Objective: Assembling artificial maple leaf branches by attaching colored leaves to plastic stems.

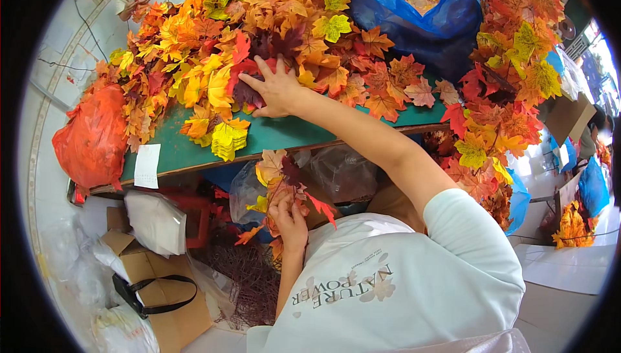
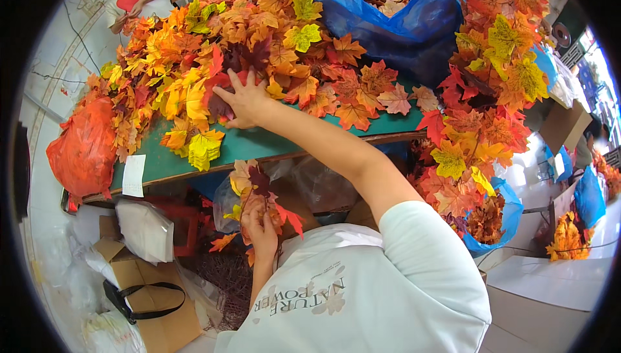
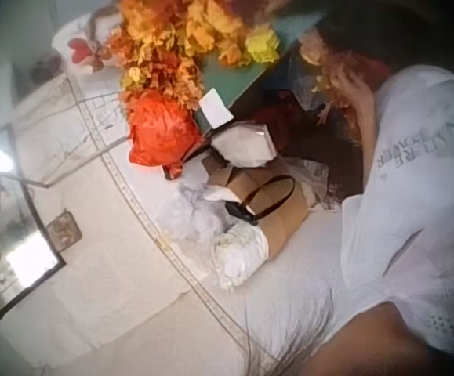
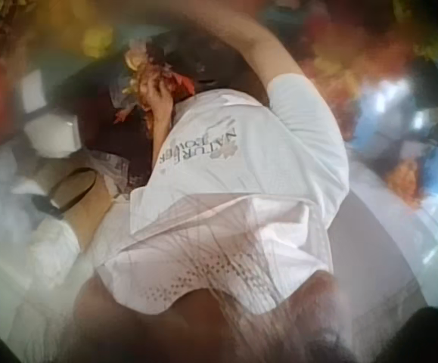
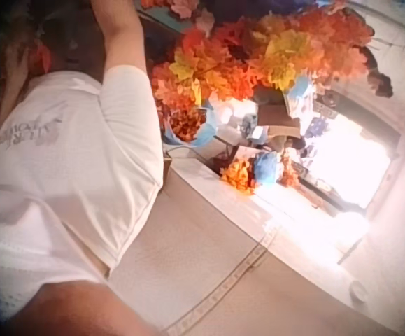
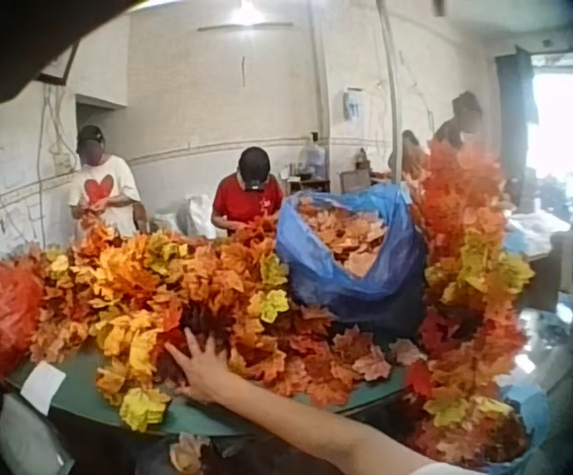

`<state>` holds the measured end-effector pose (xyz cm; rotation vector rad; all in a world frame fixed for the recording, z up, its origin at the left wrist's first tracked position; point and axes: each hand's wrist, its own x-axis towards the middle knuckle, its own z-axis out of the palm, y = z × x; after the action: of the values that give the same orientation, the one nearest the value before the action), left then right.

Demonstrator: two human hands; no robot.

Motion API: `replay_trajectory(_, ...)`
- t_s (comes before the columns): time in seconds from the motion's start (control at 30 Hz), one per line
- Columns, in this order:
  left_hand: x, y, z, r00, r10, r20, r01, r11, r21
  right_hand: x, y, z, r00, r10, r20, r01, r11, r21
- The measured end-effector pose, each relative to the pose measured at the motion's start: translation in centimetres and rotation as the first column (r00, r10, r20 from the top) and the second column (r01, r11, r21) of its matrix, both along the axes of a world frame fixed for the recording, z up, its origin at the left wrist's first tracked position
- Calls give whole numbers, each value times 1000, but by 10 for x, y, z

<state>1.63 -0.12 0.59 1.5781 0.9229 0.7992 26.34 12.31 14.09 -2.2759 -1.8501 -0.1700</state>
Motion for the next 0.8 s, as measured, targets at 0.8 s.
replay_trajectory(0.8,-8,12,6,882,136,450,253,670,-698,182,-88,28,900,-231,369,209,973,97)
